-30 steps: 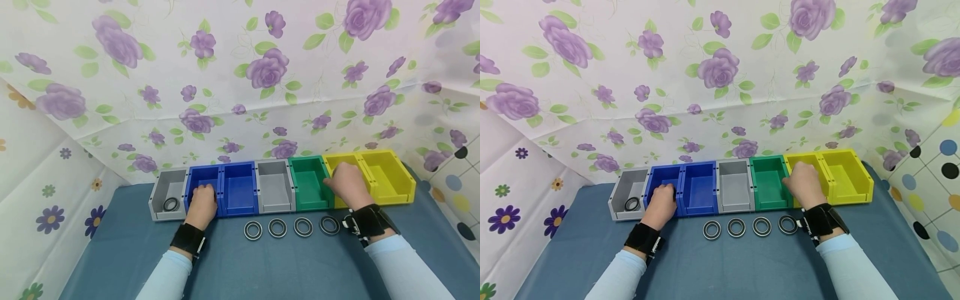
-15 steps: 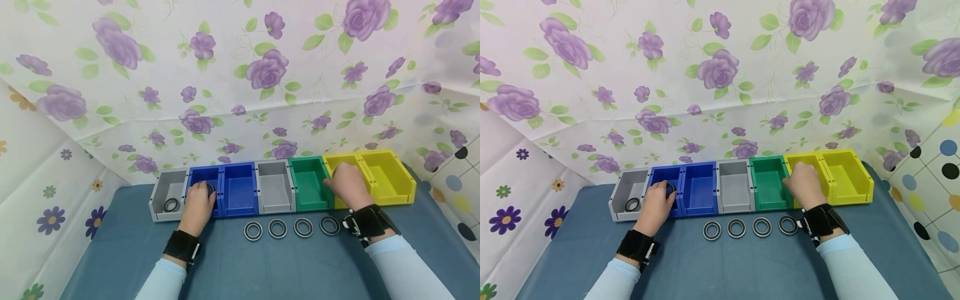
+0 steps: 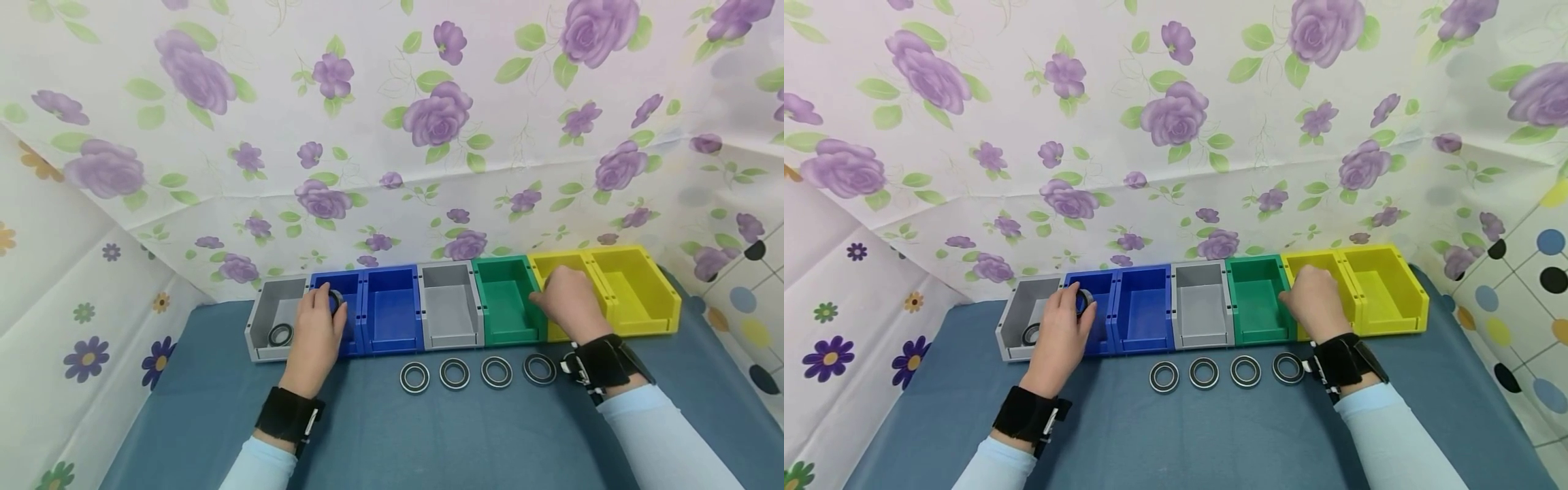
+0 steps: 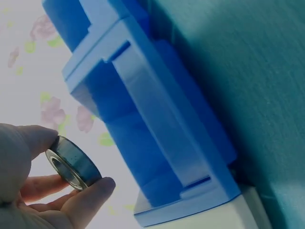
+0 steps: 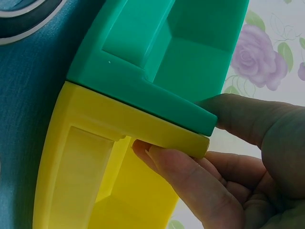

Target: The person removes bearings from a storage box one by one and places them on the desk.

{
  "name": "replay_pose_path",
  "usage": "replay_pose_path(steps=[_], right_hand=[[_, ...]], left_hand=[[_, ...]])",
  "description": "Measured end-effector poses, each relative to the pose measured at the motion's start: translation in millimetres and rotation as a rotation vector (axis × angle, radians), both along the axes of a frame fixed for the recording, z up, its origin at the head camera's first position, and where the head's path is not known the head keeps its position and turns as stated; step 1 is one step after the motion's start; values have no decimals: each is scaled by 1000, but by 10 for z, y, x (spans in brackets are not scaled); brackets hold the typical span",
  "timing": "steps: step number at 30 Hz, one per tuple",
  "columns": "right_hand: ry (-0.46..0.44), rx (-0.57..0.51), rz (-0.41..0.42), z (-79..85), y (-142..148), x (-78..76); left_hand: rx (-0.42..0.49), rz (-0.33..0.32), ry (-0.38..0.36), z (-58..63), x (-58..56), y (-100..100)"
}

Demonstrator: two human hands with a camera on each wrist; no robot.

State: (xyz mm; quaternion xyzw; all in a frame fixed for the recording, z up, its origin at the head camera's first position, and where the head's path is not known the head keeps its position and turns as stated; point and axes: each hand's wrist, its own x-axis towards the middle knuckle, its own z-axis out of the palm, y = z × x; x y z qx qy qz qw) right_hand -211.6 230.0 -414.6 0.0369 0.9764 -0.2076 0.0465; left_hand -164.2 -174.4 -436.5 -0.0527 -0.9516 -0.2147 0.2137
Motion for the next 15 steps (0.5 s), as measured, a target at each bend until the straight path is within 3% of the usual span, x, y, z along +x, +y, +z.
replay_pose_path(steps=[7,15], right_hand=[[12,-1,-6,-19,0,-3],[18,1,-2,-33,8,-20]], left_hand=[[17,-57,59,79,122,33],[41,-82,34,167,258,126]])
